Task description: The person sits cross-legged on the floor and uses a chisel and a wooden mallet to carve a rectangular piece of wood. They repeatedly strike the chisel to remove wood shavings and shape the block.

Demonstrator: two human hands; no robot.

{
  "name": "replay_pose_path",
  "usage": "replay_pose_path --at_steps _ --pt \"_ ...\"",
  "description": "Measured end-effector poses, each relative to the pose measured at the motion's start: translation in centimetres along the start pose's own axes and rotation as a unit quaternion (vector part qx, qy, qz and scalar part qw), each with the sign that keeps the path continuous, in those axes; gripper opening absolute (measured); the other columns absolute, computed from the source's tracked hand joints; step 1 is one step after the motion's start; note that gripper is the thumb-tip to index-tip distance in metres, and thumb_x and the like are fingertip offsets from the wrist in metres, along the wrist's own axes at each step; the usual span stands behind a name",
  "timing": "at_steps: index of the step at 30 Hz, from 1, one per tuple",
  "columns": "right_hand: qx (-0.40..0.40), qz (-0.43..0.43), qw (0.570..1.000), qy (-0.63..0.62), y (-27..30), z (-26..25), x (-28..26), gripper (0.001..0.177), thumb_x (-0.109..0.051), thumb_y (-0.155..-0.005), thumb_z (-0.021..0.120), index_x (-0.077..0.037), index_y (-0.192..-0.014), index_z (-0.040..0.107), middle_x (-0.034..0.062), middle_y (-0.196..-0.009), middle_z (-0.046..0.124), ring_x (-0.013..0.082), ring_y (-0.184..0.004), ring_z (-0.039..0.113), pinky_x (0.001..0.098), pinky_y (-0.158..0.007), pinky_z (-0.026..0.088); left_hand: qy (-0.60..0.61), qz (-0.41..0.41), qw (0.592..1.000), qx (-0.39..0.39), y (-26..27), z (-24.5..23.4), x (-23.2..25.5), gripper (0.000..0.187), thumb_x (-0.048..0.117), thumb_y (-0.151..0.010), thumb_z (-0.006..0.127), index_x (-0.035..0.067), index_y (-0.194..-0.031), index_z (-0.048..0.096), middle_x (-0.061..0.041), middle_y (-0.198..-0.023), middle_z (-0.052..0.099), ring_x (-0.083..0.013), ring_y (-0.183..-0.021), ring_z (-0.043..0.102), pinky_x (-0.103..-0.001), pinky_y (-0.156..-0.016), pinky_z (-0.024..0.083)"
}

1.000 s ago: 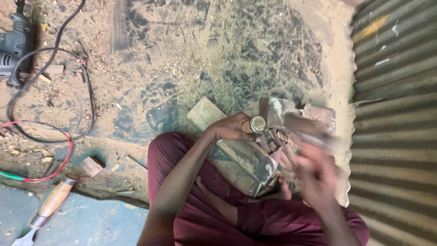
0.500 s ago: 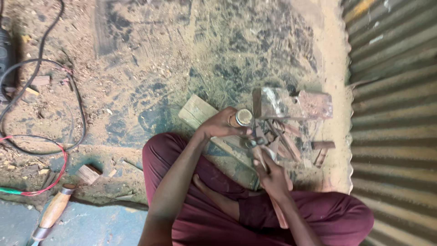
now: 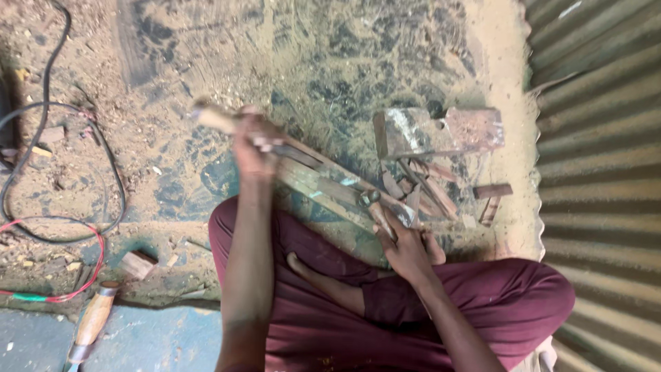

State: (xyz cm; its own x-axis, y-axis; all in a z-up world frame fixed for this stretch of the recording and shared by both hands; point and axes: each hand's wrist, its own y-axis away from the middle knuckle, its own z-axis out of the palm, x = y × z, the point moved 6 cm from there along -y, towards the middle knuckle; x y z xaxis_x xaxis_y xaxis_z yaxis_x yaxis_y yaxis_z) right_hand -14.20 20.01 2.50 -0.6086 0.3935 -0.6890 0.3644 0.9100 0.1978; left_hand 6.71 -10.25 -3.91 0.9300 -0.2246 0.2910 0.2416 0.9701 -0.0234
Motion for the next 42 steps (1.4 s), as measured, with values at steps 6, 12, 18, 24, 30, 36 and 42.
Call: replay_pose_path --at_steps 6,12,18,24,30,36,42 --pt "0.008 0.003 1.000 0.011 -0.1 -0.2 -0.4 0.053 -0.024 -0.097 0.065 -0.005 -0.146 0.055 0.0254 -0.132 0.067 0.0363 -0.124 0.065 0.0420 -0.104 0.049 -0.227 -0.088 0.962 -0.119 3.1 6.1 -7.0 0.018 -0.004 -0.084 0.065 0.009 -0.092 0.055 -0.003 -0.069 0.056 -0.0116 -0.053 0.056 -0.031 -0.050 0.056" --pt "0.021 -0.019 1.000 -0.002 0.1 0.2 -0.4 0.052 -0.021 -0.098 0.066 -0.002 -0.145 0.054 0.0257 -0.136 0.065 0.0378 -0.129 0.061 0.0434 -0.110 0.043 -0.343 -0.142 0.904 -0.212 4.7 8.8 -8.8 0.034 0.007 -0.095 0.076 0.009 -0.075 0.049 0.002 -0.059 0.048 -0.0063 -0.046 0.042 -0.026 -0.045 0.034" --pt "0.017 0.006 1.000 -0.008 0.3 0.2 -0.9 0.052 -0.020 -0.096 0.066 -0.003 -0.145 0.055 0.0238 -0.134 0.067 0.0362 -0.127 0.063 0.0418 -0.108 0.045 -0.347 -0.174 0.888 -0.248 4.7 9.7 -9.0 0.034 0.010 -0.094 0.078 0.010 -0.076 0.049 0.002 -0.062 0.052 -0.0065 -0.051 0.046 -0.026 -0.048 0.036" --pt "0.017 -0.009 1.000 -0.014 0.3 0.2 -1.2 0.052 -0.018 -0.097 0.066 -0.002 -0.145 0.055 0.0244 -0.135 0.067 0.0362 -0.127 0.064 0.0410 -0.107 0.046 -0.402 -0.149 0.859 -0.278 4.6 9.8 -9.7 0.030 0.012 -0.090 0.082 0.011 -0.081 0.053 0.002 -0.067 0.055 -0.0078 -0.059 0.055 -0.027 -0.054 0.043" --pt "0.019 0.002 0.999 -0.029 0.3 0.3 -0.9 0.052 -0.017 -0.096 0.066 -0.003 -0.145 0.054 0.0243 -0.134 0.067 0.0349 -0.126 0.065 0.0395 -0.107 0.046 -0.435 -0.154 0.821 -0.335 4.6 9.3 -10.9 0.030 0.020 -0.091 0.085 0.011 -0.083 0.057 -0.001 -0.072 0.062 -0.0119 -0.067 0.063 -0.034 -0.069 0.056" --pt "0.013 -0.024 0.999 -0.016 0.0 -0.1 -1.0 0.053 -0.019 -0.099 0.067 0.000 -0.147 0.053 0.0264 -0.134 0.066 0.0372 -0.125 0.065 0.0421 -0.106 0.047 -0.539 -0.152 0.755 -0.340 5.4 9.3 -12.4 0.033 0.036 -0.083 0.085 0.012 -0.096 0.066 -0.003 -0.090 0.073 -0.0168 -0.087 0.074 -0.040 -0.085 0.062" --pt "-0.040 0.163 0.981 -0.096 -0.6 -1.5 -1.1 0.057 -0.024 -0.103 0.062 -0.012 -0.156 0.046 0.0280 -0.104 0.064 0.0226 -0.064 0.060 0.0364 -0.057 0.052 -0.550 -0.125 0.736 -0.374 5.9 9.9 -12.7 0.045 0.040 -0.083 0.087 0.007 -0.110 0.073 -0.009 -0.101 0.075 -0.0237 -0.096 0.073 -0.045 -0.089 0.059"
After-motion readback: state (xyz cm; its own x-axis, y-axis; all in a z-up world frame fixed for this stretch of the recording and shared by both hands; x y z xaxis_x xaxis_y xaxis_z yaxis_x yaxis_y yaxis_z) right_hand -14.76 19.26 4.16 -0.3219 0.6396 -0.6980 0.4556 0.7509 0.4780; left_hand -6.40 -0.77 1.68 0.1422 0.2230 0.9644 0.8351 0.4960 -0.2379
